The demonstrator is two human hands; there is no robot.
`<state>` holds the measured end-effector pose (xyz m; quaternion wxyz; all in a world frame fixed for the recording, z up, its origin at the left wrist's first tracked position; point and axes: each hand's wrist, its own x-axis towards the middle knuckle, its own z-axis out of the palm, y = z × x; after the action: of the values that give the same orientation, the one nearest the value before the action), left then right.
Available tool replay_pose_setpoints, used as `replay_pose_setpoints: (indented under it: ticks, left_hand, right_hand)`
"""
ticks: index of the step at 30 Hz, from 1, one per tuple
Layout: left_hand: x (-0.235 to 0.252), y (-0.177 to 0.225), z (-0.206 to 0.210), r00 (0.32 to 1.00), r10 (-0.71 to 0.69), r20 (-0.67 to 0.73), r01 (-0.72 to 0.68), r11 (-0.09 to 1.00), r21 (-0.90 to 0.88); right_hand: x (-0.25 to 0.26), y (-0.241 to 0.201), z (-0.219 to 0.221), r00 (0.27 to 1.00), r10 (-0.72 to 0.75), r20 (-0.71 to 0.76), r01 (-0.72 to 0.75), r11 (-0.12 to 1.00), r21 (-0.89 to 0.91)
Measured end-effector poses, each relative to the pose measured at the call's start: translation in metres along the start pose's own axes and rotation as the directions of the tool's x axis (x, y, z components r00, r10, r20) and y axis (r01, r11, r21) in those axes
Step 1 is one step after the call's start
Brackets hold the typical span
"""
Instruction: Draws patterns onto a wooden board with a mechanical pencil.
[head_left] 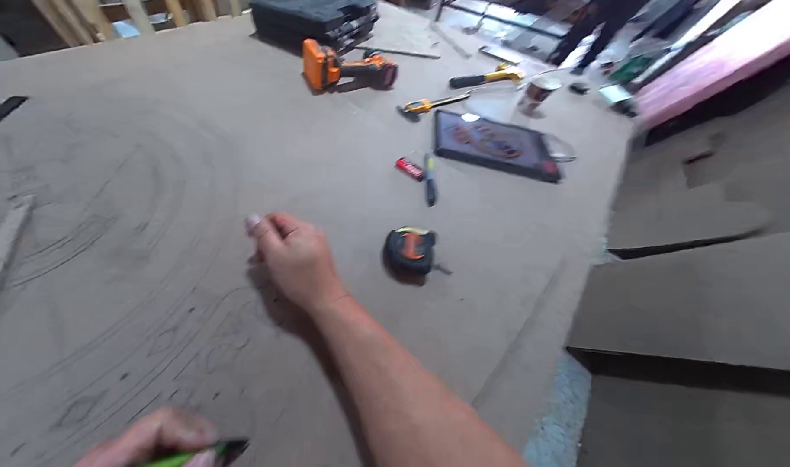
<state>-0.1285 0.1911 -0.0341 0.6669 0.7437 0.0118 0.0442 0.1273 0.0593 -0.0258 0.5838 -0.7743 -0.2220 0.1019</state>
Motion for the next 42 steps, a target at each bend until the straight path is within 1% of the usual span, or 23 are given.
replay_pose_setpoints:
  ticks: [3,6,7,9,11,15,22,27,29,33,42]
  left_hand:
    - [0.0,0.004,0.005,0.996,0.006,-0.088,-0.006,1.0,-0.006]
    - [0.0,0.001,0.007,0.96,0.043,-0.276,-0.03,0.998,0.05]
    - [0.001,0.001,0.005,0.944,0.036,-0.327,-0.012,0.997,0.075]
    - [0.004,0.003,-0.001,0.925,0.005,-0.38,0.038,0.994,0.106]
    - [0.006,0.006,0.0,0.917,-0.025,-0.397,0.073,0.992,0.106]
    - [0.008,0.011,0.001,0.927,-0.039,-0.374,0.105,0.982,0.156]
    - [0.01,0.014,0.001,0.947,-0.027,-0.319,0.096,0.974,0.203]
    - [0.01,0.017,0.005,0.981,-0.055,-0.184,0.09,0.978,0.186]
    - [0.01,0.017,0.009,0.985,-0.077,-0.154,0.106,0.976,0.189]
    - [0.01,0.018,0.016,0.986,-0.087,-0.144,0.117,0.97,0.211]
    - [0.011,0.018,0.019,0.99,-0.059,-0.13,0.089,0.967,0.239]
  right_hand:
    - [0.004,-0.001,0.0,1.0,0.012,-0.011,-0.012,1.0,0.011]
    - [0.004,-0.002,-0.003,1.0,0.023,-0.003,-0.023,1.0,-0.02]
    - [0.003,-0.003,-0.002,1.0,0.024,-0.001,-0.024,1.0,-0.015]
    - [0.004,-0.002,-0.002,1.0,0.016,-0.002,-0.016,1.0,-0.002]
    - [0.005,-0.001,-0.004,1.0,0.004,-0.002,-0.004,1.0,0.02]
    - [0.006,0.001,-0.005,1.0,-0.02,0.009,0.02,0.999,0.039]
    - [0.006,-0.001,-0.004,1.0,-0.025,-0.017,0.027,0.997,0.074]
    - [0.006,-0.002,-0.004,1.0,-0.022,-0.018,0.023,0.997,0.075]
    - [0.006,-0.002,-0.004,1.0,-0.017,-0.016,0.018,0.997,0.079]
    - [0.006,-0.002,-0.003,1.0,-0.019,-0.019,0.021,0.996,0.086]
    - [0.008,-0.002,-0.003,1.0,-0.022,-0.013,0.023,0.996,0.091]
